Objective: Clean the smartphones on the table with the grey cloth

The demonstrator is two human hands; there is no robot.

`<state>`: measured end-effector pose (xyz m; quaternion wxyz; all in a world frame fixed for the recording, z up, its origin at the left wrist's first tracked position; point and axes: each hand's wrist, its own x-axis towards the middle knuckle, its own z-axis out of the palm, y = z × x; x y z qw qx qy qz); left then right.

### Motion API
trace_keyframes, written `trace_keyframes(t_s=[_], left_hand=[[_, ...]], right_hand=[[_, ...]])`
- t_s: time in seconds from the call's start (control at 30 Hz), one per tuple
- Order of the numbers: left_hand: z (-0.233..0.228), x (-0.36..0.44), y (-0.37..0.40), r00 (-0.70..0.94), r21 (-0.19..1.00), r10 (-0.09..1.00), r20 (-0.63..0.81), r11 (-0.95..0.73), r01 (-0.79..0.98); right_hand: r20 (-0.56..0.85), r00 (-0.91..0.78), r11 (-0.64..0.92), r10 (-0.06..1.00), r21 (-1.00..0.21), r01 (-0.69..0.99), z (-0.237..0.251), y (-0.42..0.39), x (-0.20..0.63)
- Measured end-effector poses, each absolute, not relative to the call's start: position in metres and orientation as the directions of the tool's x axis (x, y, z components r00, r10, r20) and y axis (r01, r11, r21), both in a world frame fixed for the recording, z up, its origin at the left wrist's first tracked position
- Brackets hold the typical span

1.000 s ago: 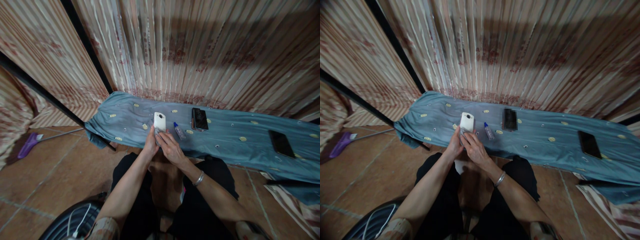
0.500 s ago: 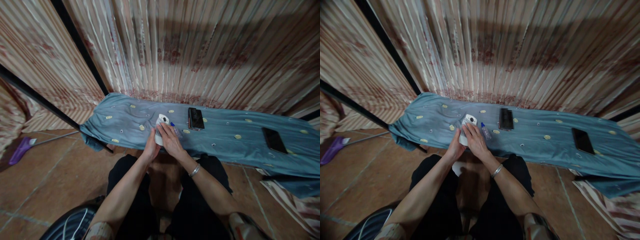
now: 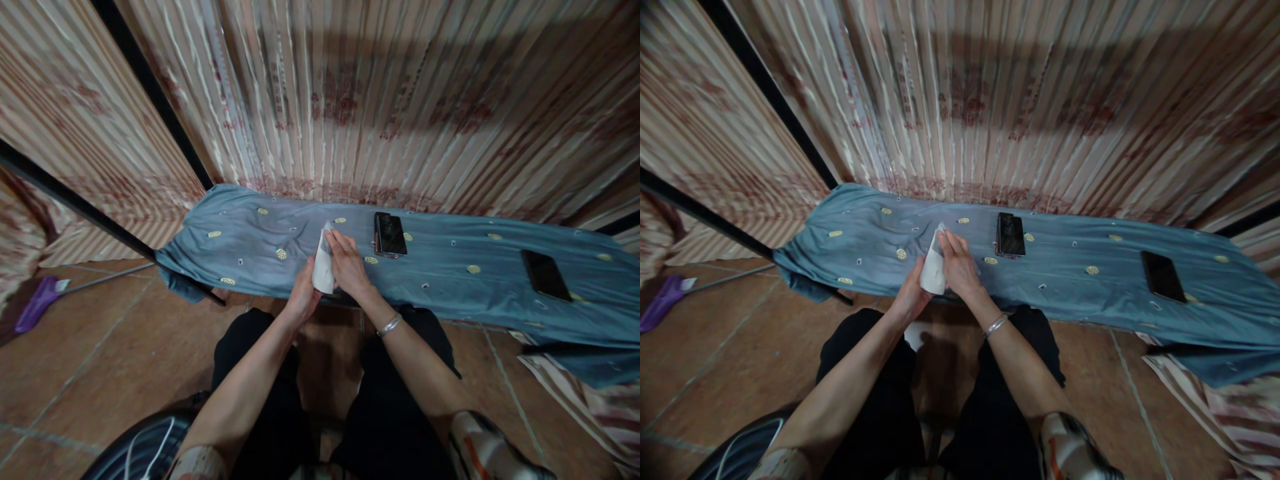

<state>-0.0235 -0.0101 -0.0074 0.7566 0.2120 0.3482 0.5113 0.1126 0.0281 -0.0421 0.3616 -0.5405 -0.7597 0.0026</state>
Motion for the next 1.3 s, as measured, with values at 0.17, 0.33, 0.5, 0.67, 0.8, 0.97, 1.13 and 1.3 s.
trace_keyframes(t_s=[0.17,0.33,0.5,0.67,0.8,0.97,1.13,1.3], left_hand=[[-0.010,-0.024,-0.008,0.223,0.668,0.918,-0.329,0.393,-0.632],[-0.011,-0.025,-0.006,0.230,0.668,0.920,-0.318,0.389,-0.634],[-0.008,-0.027,-0.006,0.211,0.679,0.921,-0.329,0.386,-0.624],[-0.011,-0.029,-0.004,0.205,0.678,0.922,-0.328,0.381,-0.629],[-0.012,-0.028,-0.004,0.213,0.680,0.925,-0.314,0.376,-0.630],[-0.011,-0.025,-0.009,0.250,0.690,0.926,-0.282,0.377,-0.618],[-0.008,-0.026,-0.012,0.243,0.720,0.924,-0.296,0.383,-0.579],[-0.005,-0.028,-0.011,0.217,0.724,0.922,-0.322,0.387,-0.571]], right_hand=[[0.524,-0.120,0.383,0.843,-0.430,0.818,-0.044,0.028,0.116],[0.511,-0.085,0.355,0.855,-0.458,0.815,-0.048,0.025,0.114],[0.516,-0.069,0.348,0.854,-0.468,0.812,-0.052,0.022,0.112],[0.547,-0.073,0.388,0.834,-0.488,0.782,-0.054,0.020,0.114],[0.578,-0.068,0.408,0.814,-0.485,0.774,-0.053,0.018,0.114],[0.602,-0.096,0.447,0.793,-0.468,0.763,-0.049,0.020,0.115],[0.589,-0.087,0.435,0.803,-0.481,0.761,-0.046,0.027,0.117],[0.557,-0.055,0.399,0.829,-0.519,0.756,-0.046,0.032,0.118]])
